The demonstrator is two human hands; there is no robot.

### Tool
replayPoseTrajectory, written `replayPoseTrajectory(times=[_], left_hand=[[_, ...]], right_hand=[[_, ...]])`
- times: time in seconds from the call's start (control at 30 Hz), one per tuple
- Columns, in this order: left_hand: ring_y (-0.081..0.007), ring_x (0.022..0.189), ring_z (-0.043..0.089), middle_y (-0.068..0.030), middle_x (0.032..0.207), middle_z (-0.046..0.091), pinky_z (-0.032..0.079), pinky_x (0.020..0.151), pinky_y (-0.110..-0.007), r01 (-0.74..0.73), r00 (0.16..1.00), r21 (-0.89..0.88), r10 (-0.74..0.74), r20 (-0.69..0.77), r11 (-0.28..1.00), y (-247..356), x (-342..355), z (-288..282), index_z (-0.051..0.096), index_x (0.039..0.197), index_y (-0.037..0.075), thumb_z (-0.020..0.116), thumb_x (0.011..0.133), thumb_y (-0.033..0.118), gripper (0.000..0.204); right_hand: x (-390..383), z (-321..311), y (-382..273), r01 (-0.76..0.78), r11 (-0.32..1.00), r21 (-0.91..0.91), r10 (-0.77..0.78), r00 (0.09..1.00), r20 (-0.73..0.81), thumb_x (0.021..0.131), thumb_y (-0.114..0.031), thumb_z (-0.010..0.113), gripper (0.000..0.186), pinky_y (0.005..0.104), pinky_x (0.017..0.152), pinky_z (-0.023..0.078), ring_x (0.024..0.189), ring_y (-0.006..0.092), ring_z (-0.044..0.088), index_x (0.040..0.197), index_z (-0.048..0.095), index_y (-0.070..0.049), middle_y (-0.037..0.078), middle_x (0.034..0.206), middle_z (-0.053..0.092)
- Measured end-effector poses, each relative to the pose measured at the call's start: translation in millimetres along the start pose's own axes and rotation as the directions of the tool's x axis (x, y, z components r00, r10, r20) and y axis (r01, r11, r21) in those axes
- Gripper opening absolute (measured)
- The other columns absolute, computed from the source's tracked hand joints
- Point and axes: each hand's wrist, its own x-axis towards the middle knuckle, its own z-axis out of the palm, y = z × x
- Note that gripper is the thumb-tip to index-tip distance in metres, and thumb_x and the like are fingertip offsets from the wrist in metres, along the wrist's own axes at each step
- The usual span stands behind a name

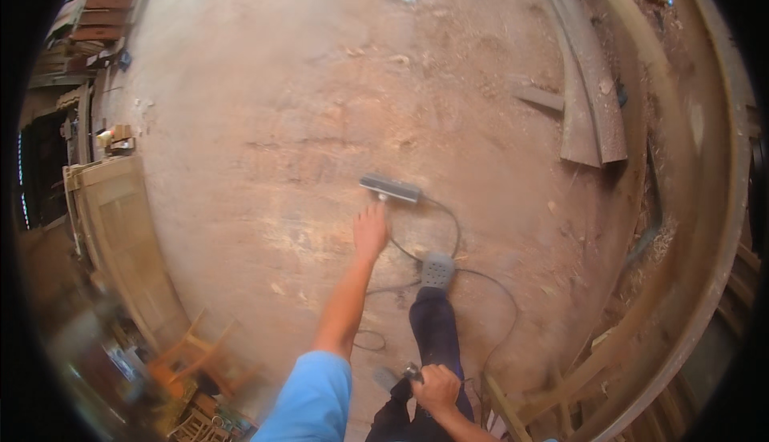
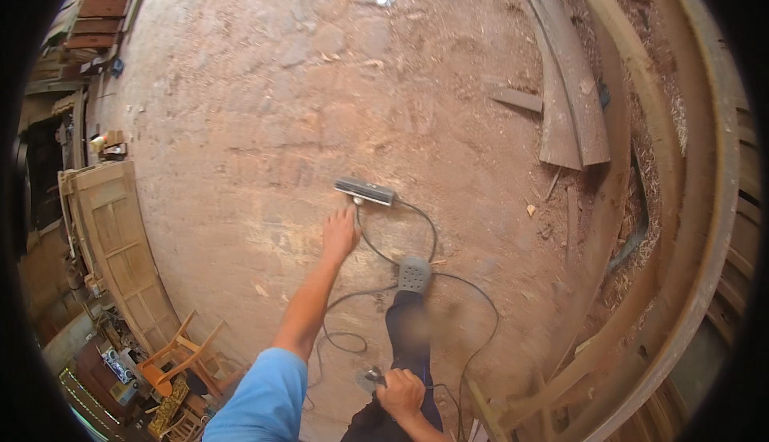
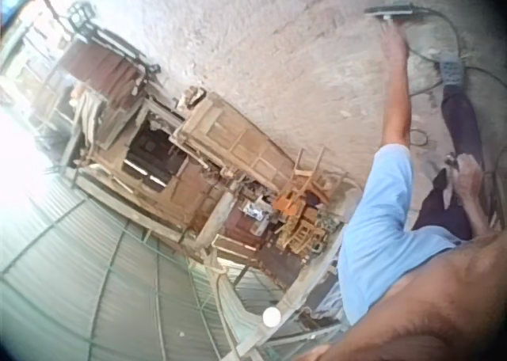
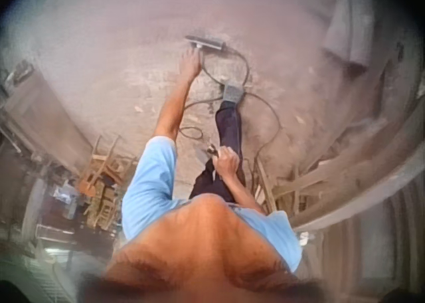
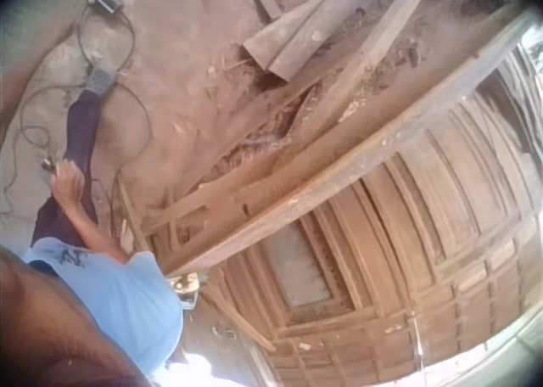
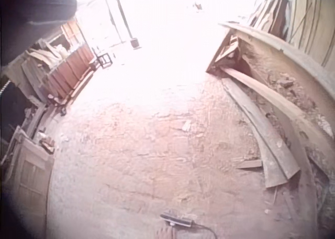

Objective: The person marks a wooden plank with a pencil and square, then uses a circular saw to cut the plank. The person handles the plank and saw throughout the process.

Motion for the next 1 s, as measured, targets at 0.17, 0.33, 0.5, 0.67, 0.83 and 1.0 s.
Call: replayPoseTrajectory(times=[0.17, 0.33, 0.5, 0.67, 0.83, 1.0], left_hand=[[-0.0337, 0.138, 0.045, -0.0159, 0.143, 0.055, 0.034, 0.112, -0.051, -0.163, 0.975, 0.026, 0.165, -0.147, 0.986, 26, 83, 59, 0.051, 0.141, 0.004, 0.066, 0.088, 0.026, 0.059], [-0.0347, 0.133, 0.050, -0.0177, 0.137, 0.059, 0.032, 0.113, -0.056, -0.133, 0.986, 0.269, 0.155, -0.061, 0.954, 26, 109, 111, 0.055, 0.137, 0.005, 0.067, 0.087, 0.026, 0.056], [-0.0354, 0.121, 0.058, -0.0175, 0.118, 0.065, 0.037, 0.109, -0.055, -0.248, 0.963, 0.297, 0.201, 0.178, 0.922, 10, 83, 89, 0.060, 0.120, 0.006, 0.073, 0.080, 0.026, 0.047], [-0.0397, 0.105, 0.066, -0.0199, 0.107, 0.068, 0.052, 0.090, -0.050, -0.232, 0.924, 0.095, 0.189, 0.332, 0.968, 0, -34, -12, 0.052, 0.119, 0.004, 0.083, 0.070, 0.038, 0.067], [-0.0435, 0.102, 0.068, -0.0285, 0.110, 0.068, 0.055, 0.086, -0.050, 0.058, 0.961, -0.123, -0.022, 0.274, 0.991, 57, -192, -39, 0.047, 0.128, -0.002, 0.085, 0.072, 0.037, 0.078], [-0.0427, 0.110, 0.065, -0.0286, 0.118, 0.066, 0.052, 0.093, -0.048, 0.403, 0.915, -0.412, -0.355, 0.191, 0.817, 56, -306, -45, 0.055, 0.127, -0.005, 0.080, 0.075, 0.045, 0.077]], right_hand=[[15, -8, 35, -0.041, 0.998, 0.044, 0.046, 0.992, -0.116, 0.061, -0.013, 0.070, 0.019, 0.0411, 0.051, 0.042, 0.058, 0.0279, 0.055, 0.061, 0.052, -0.009, 0.006, 0.062, 0.054], [26, -4, 54, -0.018, 0.997, 0.072, 0.024, 0.996, -0.081, 0.086, -0.019, 0.069, 0.034, 0.0434, 0.063, 0.048, 0.081, 0.0284, 0.055, 0.114, 0.050, -0.018, 0.009, 0.088, 0.055], [28, -3, 55, 0.026, 0.994, 0.104, 0.004, 0.962, -0.273, 0.061, -0.012, 0.070, 0.021, 0.0413, 0.051, 0.041, 0.057, 0.0296, 0.054, 0.062, 0.049, -0.009, 0.008, 0.062, 0.051], [-28, 6, 37, -0.184, 0.975, 0.124, 0.200, 0.971, -0.130, 0.073, -0.015, 0.074, 0.019, 0.0512, 0.063, 0.049, 0.071, 0.0413, 0.062, 0.073, 0.058, -0.006, 0.018, 0.072, 0.061], [-123, 32, 48, -0.413, 0.900, 0.141, 0.421, 0.907, -0.032, 0.087, -0.031, 0.071, 0.030, 0.0544, 0.073, 0.051, 0.087, 0.0463, 0.066, 0.089, 0.062, -0.002, 0.024, 0.089, 0.069], [-215, 28, 59, -0.581, 0.780, 0.234, 0.613, 0.785, -0.093, 0.088, -0.045, 0.071, 0.057, 0.0532, 0.085, 0.051, 0.101, 0.0498, 0.065, 0.125, 0.059, -0.003, 0.030, 0.104, 0.069]])
